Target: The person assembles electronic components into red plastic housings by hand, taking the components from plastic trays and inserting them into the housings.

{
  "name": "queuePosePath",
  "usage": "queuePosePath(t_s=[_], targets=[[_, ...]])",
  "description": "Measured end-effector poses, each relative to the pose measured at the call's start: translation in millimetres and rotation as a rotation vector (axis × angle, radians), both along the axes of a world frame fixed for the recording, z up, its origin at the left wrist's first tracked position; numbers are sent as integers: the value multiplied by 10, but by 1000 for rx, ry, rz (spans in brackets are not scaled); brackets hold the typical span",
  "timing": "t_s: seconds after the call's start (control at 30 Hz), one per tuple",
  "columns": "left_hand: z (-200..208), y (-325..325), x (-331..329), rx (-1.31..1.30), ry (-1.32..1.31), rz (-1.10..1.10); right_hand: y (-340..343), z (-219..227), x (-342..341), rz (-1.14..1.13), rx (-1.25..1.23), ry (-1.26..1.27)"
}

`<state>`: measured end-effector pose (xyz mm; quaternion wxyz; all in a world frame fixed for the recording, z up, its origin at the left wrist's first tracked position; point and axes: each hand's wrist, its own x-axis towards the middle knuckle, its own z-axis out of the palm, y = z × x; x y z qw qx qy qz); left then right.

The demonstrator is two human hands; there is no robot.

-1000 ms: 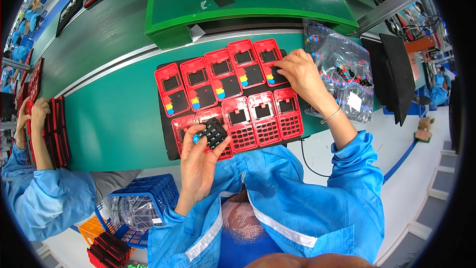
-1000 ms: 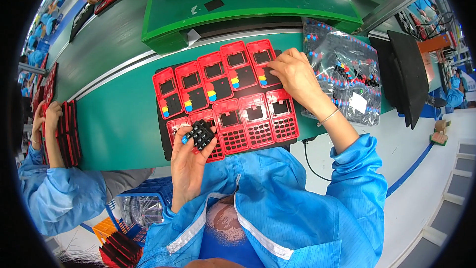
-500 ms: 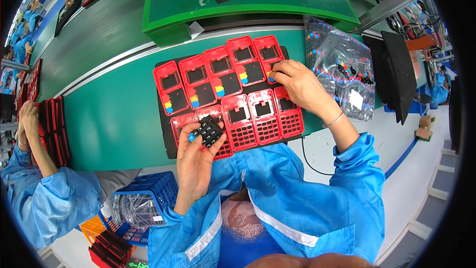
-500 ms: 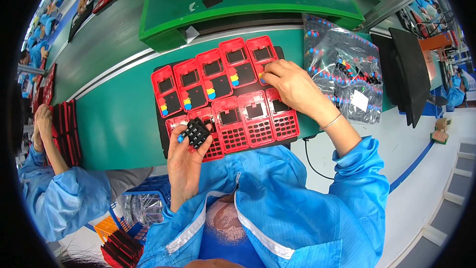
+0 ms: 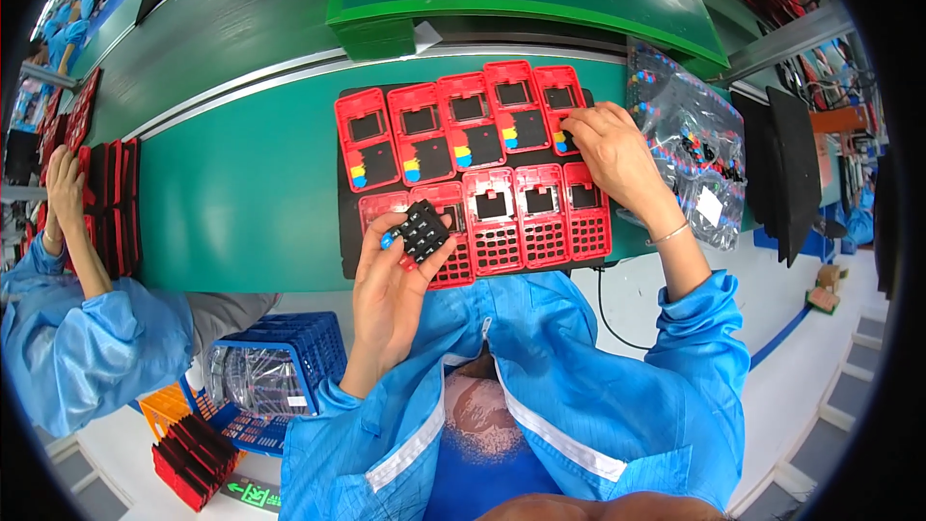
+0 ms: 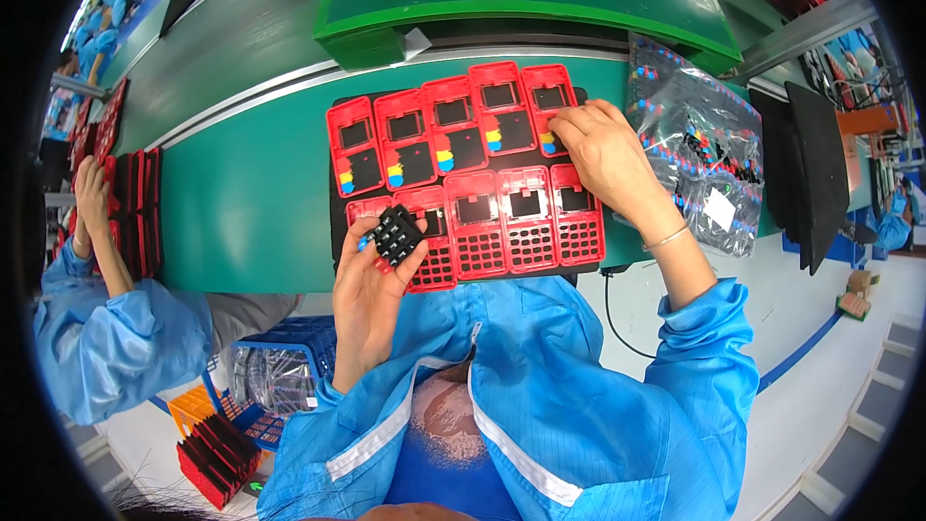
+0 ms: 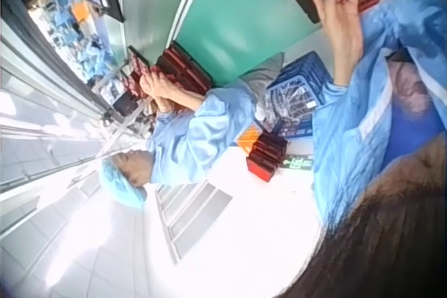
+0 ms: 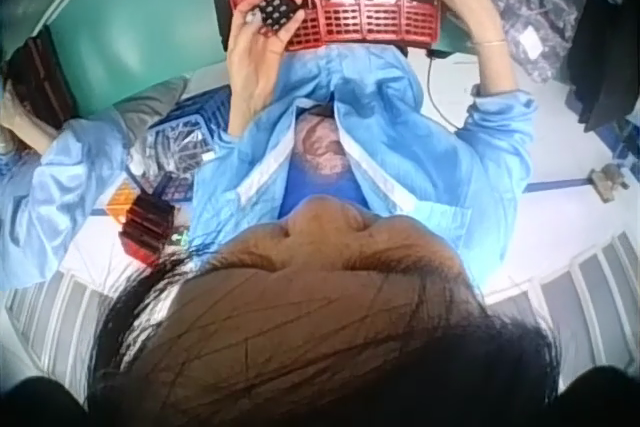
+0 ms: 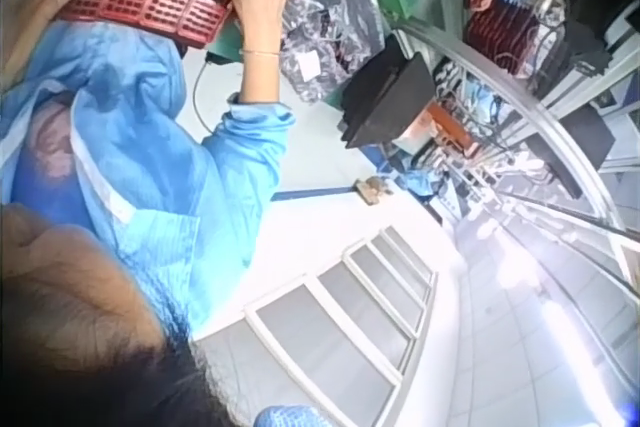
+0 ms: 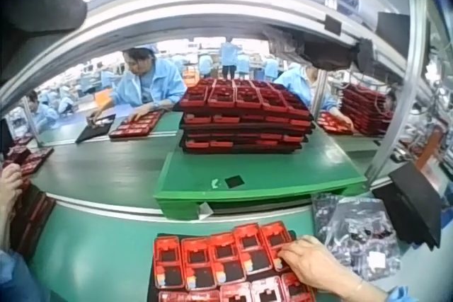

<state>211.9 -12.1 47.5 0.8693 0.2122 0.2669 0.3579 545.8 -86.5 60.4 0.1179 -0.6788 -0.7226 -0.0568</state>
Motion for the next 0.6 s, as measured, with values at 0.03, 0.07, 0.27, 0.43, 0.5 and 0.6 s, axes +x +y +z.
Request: queuePosePath(t_s=[0.03,0.07,0.27,0.43,0.5,0.6], targets=[[-27,2,-3,3,-26,-5,4,13,-85,-24,-12,-92],[-31,-5,-21,8,-48,-9,18,47,-200,-46,-19,-178],[-68,-93,-151,1,-42,2,180,324,-1516,289,202,383],[-90,-93,-345,11,-10,57,331,182,-1902,362,73,476],[-127,-96,-426,27,-15,66,357,173,-1972,372,44,522],[-120,-124,-537,-44,-78,132,422,187,-2080,389,46,644]])
